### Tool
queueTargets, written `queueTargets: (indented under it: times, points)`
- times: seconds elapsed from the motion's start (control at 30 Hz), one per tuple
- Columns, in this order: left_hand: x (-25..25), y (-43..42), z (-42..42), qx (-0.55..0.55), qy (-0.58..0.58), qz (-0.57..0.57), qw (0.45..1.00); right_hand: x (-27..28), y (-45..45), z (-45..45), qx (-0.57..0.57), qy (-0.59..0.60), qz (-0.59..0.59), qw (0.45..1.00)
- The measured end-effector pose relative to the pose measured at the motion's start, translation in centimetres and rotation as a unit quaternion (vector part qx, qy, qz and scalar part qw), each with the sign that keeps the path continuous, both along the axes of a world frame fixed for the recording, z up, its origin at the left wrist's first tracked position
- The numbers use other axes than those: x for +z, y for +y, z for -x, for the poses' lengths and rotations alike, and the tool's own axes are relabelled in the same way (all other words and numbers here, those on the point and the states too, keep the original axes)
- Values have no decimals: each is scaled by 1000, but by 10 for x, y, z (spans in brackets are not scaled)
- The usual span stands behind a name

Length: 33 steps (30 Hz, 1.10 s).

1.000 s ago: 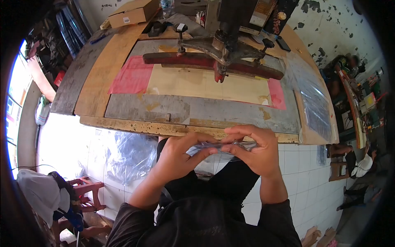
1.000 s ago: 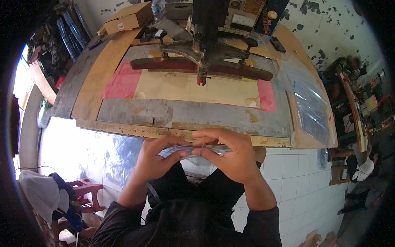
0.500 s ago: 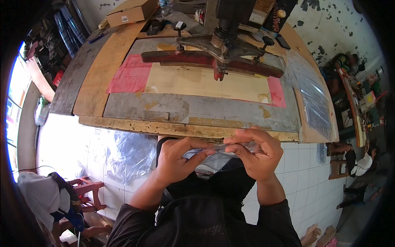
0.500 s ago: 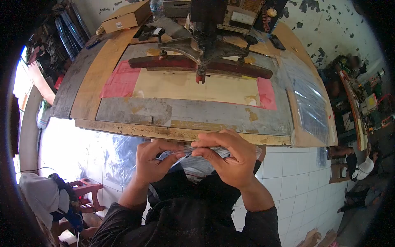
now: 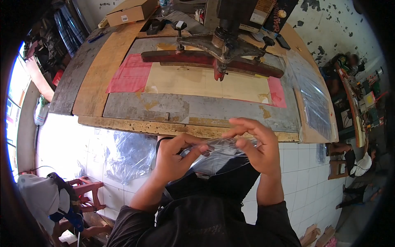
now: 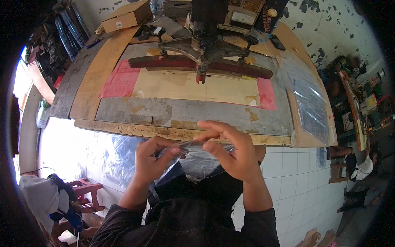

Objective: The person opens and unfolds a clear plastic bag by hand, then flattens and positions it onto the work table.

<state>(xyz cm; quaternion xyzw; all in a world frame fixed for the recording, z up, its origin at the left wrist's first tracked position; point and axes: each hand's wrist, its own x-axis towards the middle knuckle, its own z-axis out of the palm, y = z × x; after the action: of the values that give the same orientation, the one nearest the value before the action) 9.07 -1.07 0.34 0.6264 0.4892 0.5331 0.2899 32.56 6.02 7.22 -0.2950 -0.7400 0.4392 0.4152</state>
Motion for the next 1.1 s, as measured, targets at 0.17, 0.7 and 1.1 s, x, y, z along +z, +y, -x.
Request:
queueTargets:
  times: [0.17,0.7,1.1]
  points:
    - [7,-2,11,-9,-50,74,996,-11,4,-6,21,-95,-30,995]
    - [24,9,21,49,-9,3,999,-6,3,-6,-5,-180,-94,979]
    - [17,28,40,79,-98,28,992,-25,33,-51,-9,-104,47,993]
